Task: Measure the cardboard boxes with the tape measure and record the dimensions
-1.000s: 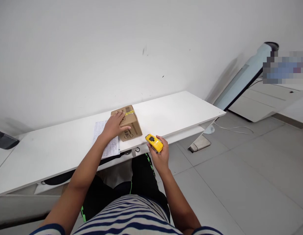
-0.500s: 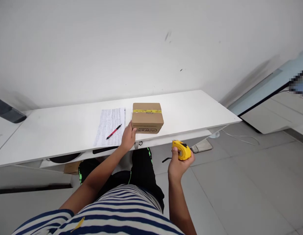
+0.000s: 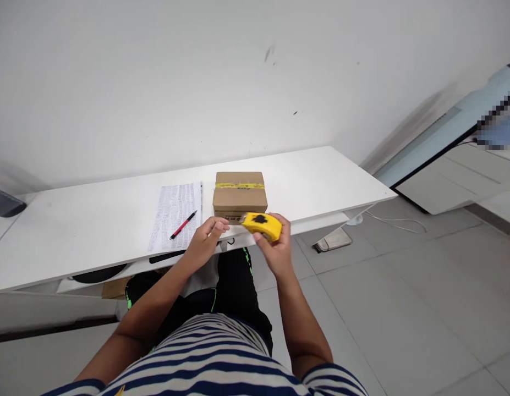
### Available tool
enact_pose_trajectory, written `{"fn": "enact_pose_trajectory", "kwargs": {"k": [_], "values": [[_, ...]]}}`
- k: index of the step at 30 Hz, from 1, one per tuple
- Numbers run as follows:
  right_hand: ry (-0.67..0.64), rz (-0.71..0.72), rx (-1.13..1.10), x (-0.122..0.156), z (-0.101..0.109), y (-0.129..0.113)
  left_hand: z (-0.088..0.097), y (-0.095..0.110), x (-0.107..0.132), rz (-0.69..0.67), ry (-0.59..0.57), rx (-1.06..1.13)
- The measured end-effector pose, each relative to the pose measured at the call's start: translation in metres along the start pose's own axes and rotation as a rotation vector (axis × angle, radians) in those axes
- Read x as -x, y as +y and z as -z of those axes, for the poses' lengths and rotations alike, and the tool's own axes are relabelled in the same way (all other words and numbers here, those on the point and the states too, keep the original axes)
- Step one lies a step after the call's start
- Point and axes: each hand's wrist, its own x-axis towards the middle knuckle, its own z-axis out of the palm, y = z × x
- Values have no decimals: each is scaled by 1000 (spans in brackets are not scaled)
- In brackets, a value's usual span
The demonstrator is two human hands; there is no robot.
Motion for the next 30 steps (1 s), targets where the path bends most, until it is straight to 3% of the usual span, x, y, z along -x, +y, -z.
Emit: {"fn": "enact_pose_trajectory", "kwargs": {"k": [2, 4, 8, 11, 15, 17, 19, 22, 25, 30], "values": [[-232, 105, -8, -3, -10, -15, 6, 12, -2, 43, -118, 80], [-385, 186, -15, -5, -14, -26, 12, 20, -3, 44, -186, 64], [-469, 235, 16, -9, -9, -30, 22, 29, -7, 48, -287, -39], [-361, 198, 71, -20, 3, -21, 35, 32, -23, 100, -285, -39], [79, 186, 58, -67, 34, 0, 67, 23, -71, 126, 10, -2], [189, 163, 36, -98, 51, 13, 80, 12, -98, 150, 109, 47], [216, 121, 6, -125, 64, 25, 86, 0, -118, 213, 120, 39], [207, 71, -49, -148, 65, 38, 77, -11, -128, 260, 88, -148], [126, 37, -70, -151, 47, 47, 57, -15, -126, 264, 21, -244], [72, 62, -19, -146, 25, 53, 40, -15, -126, 344, 13, -86]]}}
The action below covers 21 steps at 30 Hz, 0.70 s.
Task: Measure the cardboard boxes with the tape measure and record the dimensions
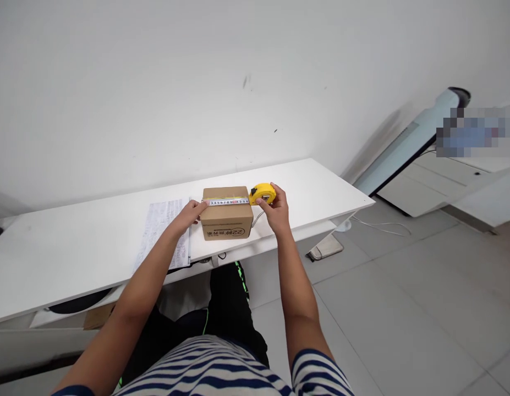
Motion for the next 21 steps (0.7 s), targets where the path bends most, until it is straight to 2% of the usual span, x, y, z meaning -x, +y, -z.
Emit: {"fn": "enact_pose_trajectory", "kwargs": {"k": [4, 17, 21], "values": [[5, -9, 15, 2, 5, 2, 1, -1, 0, 44, -70, 47], [14, 0, 35, 10, 9, 2, -2, -3, 6, -58, -47, 30], [10, -6, 39, 10, 10, 3, -1, -2, 8, -51, -54, 20]]}}
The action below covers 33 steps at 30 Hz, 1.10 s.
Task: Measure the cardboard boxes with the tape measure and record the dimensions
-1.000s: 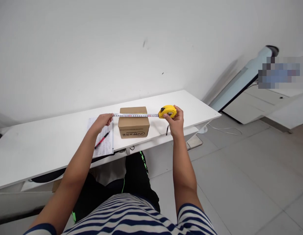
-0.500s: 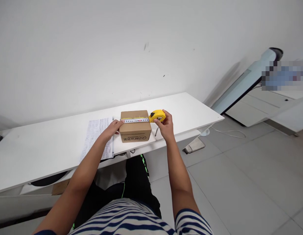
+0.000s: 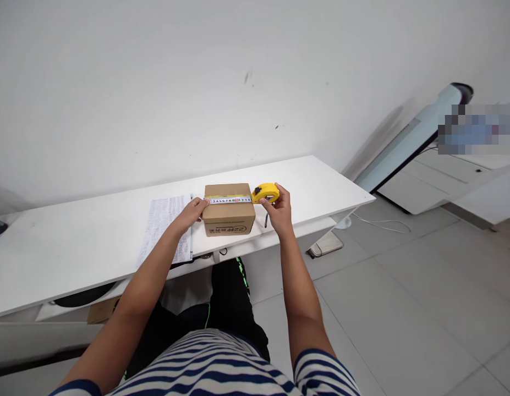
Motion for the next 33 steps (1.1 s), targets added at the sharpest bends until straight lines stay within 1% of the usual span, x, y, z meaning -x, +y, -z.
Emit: {"fn": "enact_pose_trajectory", "kwargs": {"k": [7, 12, 16, 22, 26, 29, 31, 33], "values": [[-5, 5, -14, 1, 0, 0, 0, 1, 3, -8, -3, 5], [-9, 7, 2, 2, 1, -1, -1, 1, 6, -72, 33, -23], [-15, 17, -6, 2, 2, 1, -1, -2, 4, -100, 45, -68], [-23, 33, 39, 2, 2, 2, -1, -7, -1, -90, 51, -82], [-18, 42, 45, 3, 1, 2, 0, -9, -2, -110, 48, -97], [-15, 42, 47, 2, 1, 3, -1, -6, -3, -116, 59, -147], [-12, 60, 71, 0, 2, 1, -1, 0, -3, -120, 92, -195], [-15, 101, 111, -1, 2, -6, 4, 8, -2, -133, 123, -214]]}}
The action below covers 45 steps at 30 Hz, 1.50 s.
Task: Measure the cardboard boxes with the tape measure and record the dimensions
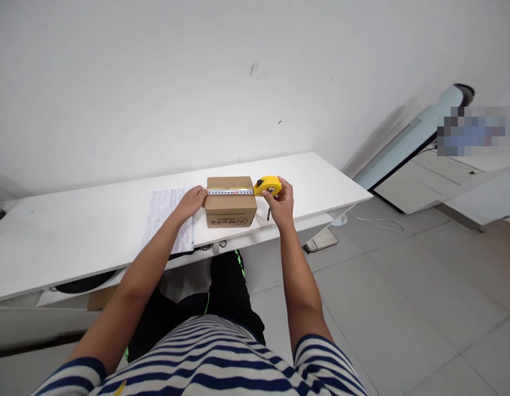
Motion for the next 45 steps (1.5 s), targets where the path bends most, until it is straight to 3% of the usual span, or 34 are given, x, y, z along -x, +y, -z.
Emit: {"fn": "enact_pose_trajectory", "kwargs": {"k": [4, 8, 12, 14, 16, 19, 22, 25, 28, 30, 35, 37, 41, 45], "values": [[-42, 162, 106, 15, -3, -36, 36, 8, 19, -81, 19, 185], [-146, 320, 221, 63, -26, -82, 69, -2, 71, -124, -41, 329], [-422, 327, 271, 111, -85, -100, 60, -24, 121, -2, -194, 467], [-528, 305, 242, 125, -124, -96, 47, -37, 136, 114, -277, 688], [-631, 271, 230, 130, -160, -90, 38, -51, 144, 203, -271, 928], [-847, 287, 234, 127, -198, -84, 40, -72, 143, 229, -23, 1134], [-980, 341, 369, 118, -210, -79, 56, -98, 130, 239, 249, 1114], [-1014, 282, 705, 112, -203, -68, 73, -125, 112, 265, 510, 882], [-1153, 219, 1031, 109, -195, -53, 83, -142, 94, 203, 738, 527], [-1249, 249, 1117, 108, -193, -43, 84, -148, 84, 124, 738, 311], [-1300, 443, 1095, 102, -192, -31, 71, -153, 69, -1, 479, -45], [-1265, 434, 1093, 99, -195, -29, 63, -157, 66, -41, 443, -71], [-1257, 340, 1143, 92, -216, -25, 54, -167, 59, -75, 503, -12], [-1320, 377, 1129, 86, -234, -24, 55, -176, 57, 2, 551, 126]]}}
